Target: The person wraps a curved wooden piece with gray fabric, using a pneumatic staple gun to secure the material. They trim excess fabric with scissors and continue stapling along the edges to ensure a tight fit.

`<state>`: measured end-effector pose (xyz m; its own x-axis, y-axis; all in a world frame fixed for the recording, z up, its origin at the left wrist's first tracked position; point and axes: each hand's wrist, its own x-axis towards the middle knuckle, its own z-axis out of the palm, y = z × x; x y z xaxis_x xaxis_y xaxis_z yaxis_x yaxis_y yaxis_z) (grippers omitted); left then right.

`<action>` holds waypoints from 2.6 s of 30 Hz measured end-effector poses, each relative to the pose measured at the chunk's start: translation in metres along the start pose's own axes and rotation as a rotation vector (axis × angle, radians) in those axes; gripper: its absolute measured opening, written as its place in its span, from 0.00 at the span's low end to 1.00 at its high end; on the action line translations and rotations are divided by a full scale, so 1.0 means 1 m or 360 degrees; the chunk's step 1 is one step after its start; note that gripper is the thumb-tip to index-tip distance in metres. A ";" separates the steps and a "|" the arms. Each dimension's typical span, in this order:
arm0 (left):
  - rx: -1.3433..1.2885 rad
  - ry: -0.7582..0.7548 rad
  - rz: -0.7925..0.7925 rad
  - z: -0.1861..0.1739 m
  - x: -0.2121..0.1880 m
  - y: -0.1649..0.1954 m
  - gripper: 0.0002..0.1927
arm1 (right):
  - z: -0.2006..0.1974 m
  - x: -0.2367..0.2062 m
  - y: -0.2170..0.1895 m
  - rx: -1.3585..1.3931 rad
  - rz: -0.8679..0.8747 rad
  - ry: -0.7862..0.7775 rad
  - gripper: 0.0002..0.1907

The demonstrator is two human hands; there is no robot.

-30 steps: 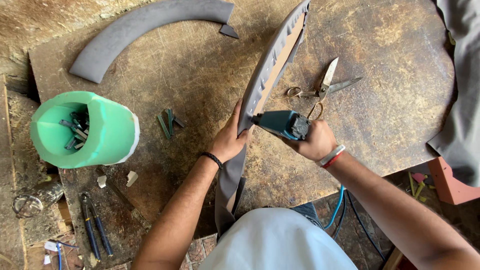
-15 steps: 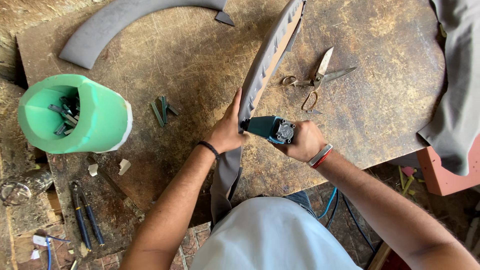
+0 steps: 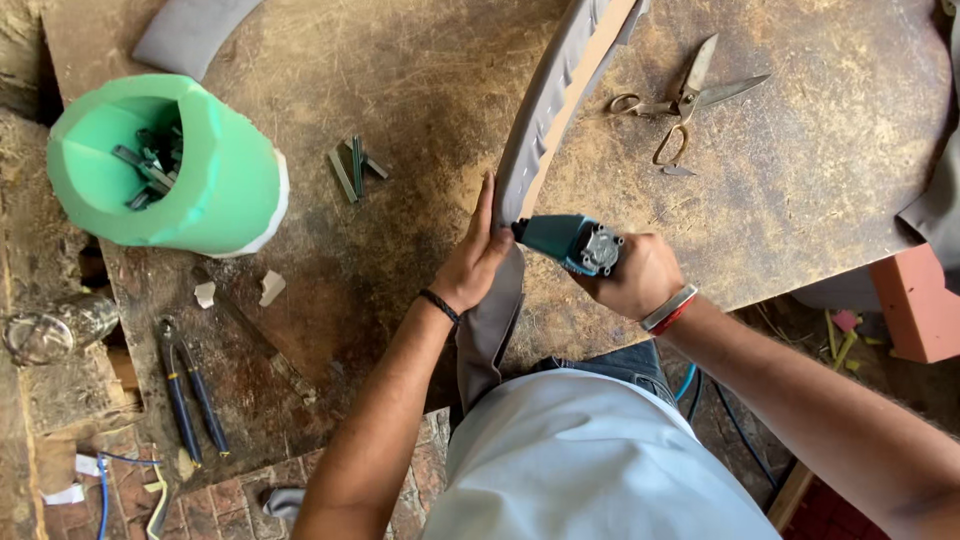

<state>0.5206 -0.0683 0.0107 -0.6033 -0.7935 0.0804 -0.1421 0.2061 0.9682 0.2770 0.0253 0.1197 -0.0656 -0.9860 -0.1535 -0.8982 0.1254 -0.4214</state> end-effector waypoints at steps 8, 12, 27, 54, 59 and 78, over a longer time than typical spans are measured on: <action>0.0390 0.0018 -0.0498 -0.002 0.005 0.049 0.53 | -0.025 -0.003 -0.002 0.0112 -0.0188 0.0195 0.24; 0.0356 0.0048 -0.0377 0.002 0.007 0.057 0.54 | -0.025 0.010 -0.005 0.0001 -0.0154 0.0310 0.26; 0.0345 0.0030 0.0164 0.005 -0.004 0.013 0.61 | -0.021 -0.013 -0.014 -0.0138 -0.0260 0.0015 0.20; 0.0199 0.0303 -0.0184 0.020 -0.075 0.033 0.54 | 0.000 -0.037 -0.047 -0.0470 -0.0113 -0.0064 0.19; 0.0242 0.0244 -0.0257 0.024 -0.072 0.038 0.59 | 0.010 -0.050 -0.049 -0.0328 -0.0287 0.0003 0.16; -0.0766 0.0470 0.0013 0.073 -0.156 -0.078 0.37 | 0.043 -0.067 -0.070 -0.0353 -0.0022 -0.0397 0.17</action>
<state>0.5688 0.0810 -0.0950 -0.3476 -0.9338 0.0844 0.2776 -0.0166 0.9605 0.3629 0.0875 0.1215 0.0311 -0.9265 -0.3750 -0.9728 0.0581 -0.2242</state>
